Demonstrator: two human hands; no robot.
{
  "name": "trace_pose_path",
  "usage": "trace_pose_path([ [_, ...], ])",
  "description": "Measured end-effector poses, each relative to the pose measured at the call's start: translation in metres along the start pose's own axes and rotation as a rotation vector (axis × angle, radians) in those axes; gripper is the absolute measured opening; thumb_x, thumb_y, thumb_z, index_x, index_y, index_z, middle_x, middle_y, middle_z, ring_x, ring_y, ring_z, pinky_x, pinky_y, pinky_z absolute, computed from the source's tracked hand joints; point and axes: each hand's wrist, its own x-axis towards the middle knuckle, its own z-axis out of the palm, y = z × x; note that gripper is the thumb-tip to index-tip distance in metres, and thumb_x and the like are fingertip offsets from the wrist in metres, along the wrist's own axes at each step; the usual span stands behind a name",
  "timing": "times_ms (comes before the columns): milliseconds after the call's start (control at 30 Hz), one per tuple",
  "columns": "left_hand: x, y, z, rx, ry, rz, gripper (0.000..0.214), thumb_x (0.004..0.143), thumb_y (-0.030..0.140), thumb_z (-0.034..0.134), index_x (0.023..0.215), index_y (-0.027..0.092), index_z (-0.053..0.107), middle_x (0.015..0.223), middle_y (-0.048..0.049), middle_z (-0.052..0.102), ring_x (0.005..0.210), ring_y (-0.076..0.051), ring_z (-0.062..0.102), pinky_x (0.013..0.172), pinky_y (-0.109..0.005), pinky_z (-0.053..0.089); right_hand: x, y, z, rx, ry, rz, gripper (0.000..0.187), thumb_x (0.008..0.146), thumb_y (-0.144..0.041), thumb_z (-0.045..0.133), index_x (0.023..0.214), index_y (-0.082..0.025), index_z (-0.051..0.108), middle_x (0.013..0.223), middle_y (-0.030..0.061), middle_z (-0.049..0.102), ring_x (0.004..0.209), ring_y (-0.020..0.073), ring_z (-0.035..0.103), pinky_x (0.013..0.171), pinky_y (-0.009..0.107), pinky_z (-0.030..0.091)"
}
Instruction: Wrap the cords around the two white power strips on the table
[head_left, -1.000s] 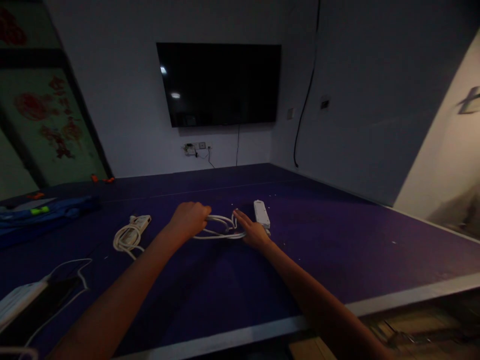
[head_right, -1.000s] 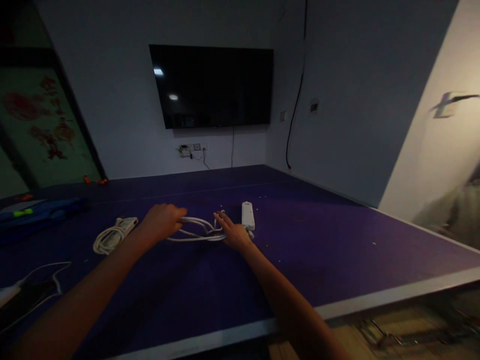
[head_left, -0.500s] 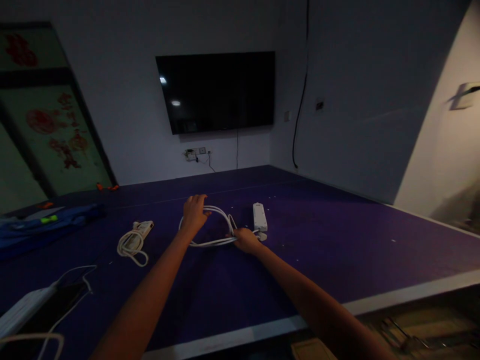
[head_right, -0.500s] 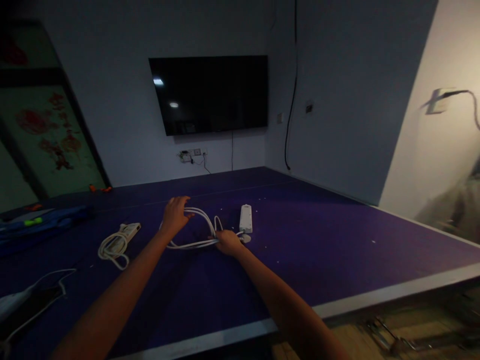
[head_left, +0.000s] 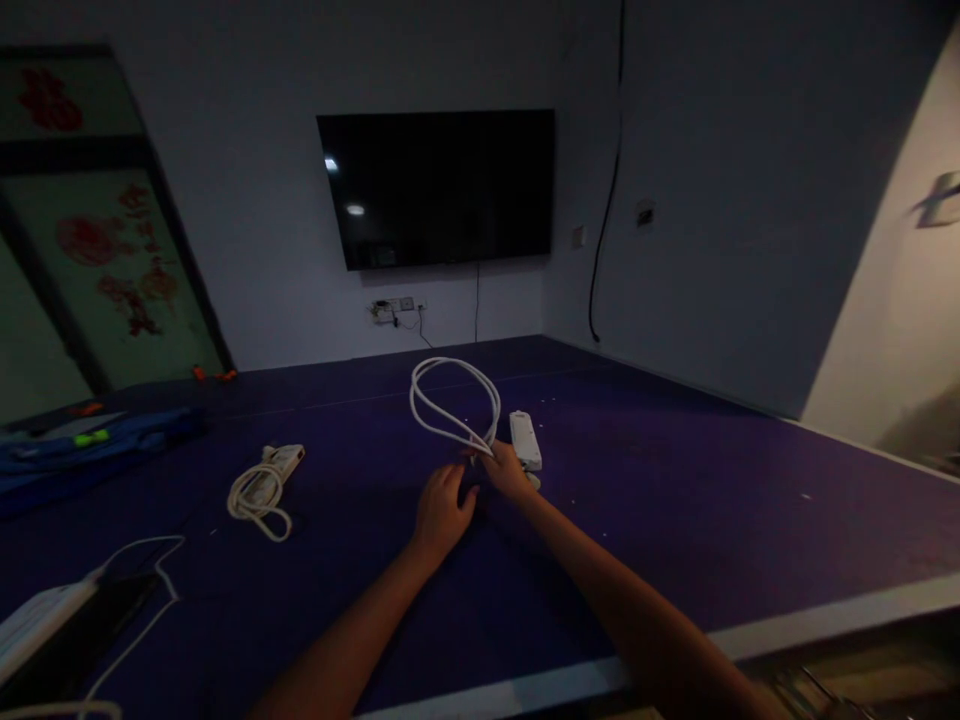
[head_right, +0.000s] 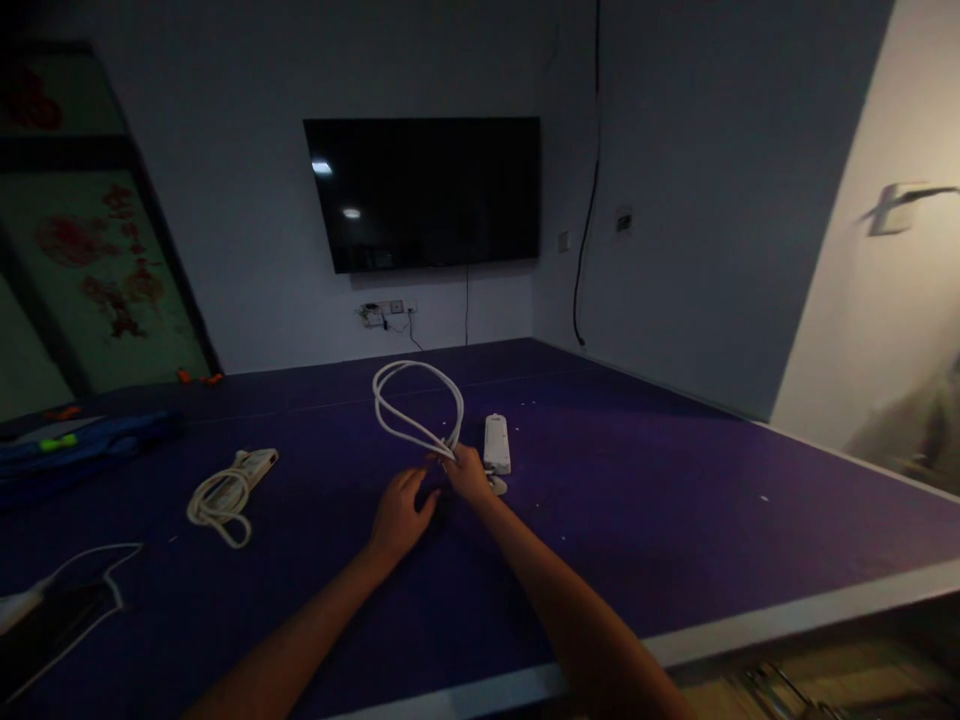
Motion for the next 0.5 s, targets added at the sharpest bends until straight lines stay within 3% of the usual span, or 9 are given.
trace_pose_path([
  [100,-0.002,-0.010,0.022,-0.199,-0.140,-0.174,0.054,0.079,0.019,0.052,0.131,0.012,0.040,0.131,-0.0184,0.050,0.124,-0.028,0.045,0.101,-0.046,0.039,0.001,-0.002,-0.003,0.077,0.027,0.018,0.031,0.084,-0.031,0.042,0.078,-0.016,0.068,0.075,0.0049,0.069,0.075,0.0191,0.062,0.071,0.030,0.048],
  [233,-0.006,-0.021,0.037,-0.428,-0.213,-0.253,0.063,0.080,0.022,0.052,0.138,0.014,0.030,0.145,-0.0172,0.032,0.136,-0.028,0.025,0.110,-0.050,0.024,0.001,-0.005,-0.005,0.133,0.020,0.034,0.033,0.084,-0.038,0.044,0.075,-0.017,0.067,0.073,0.0052,0.069,0.077,0.0201,0.063,0.074,0.032,0.049],
  [400,-0.005,-0.021,0.038,-0.550,-0.239,-0.229,0.052,0.081,0.026,0.051,0.131,0.017,0.040,0.143,-0.0147,0.037,0.137,-0.027,0.024,0.110,-0.050,0.022,0.001,-0.013,-0.006,0.203,-0.026,0.052,0.037,0.084,-0.043,0.043,0.076,-0.016,0.067,0.073,0.0057,0.069,0.072,0.0190,0.063,0.070,0.031,0.050],
  [500,-0.001,-0.014,0.032,-0.604,-0.233,-0.286,0.040,0.082,0.030,0.051,0.120,0.017,0.050,0.133,-0.0141,0.049,0.128,-0.026,0.039,0.105,-0.046,0.030,0.000,-0.018,-0.006,0.221,-0.045,0.064,0.039,0.085,-0.044,0.042,0.077,-0.016,0.068,0.074,0.0061,0.069,0.068,0.0182,0.062,0.065,0.029,0.050],
])
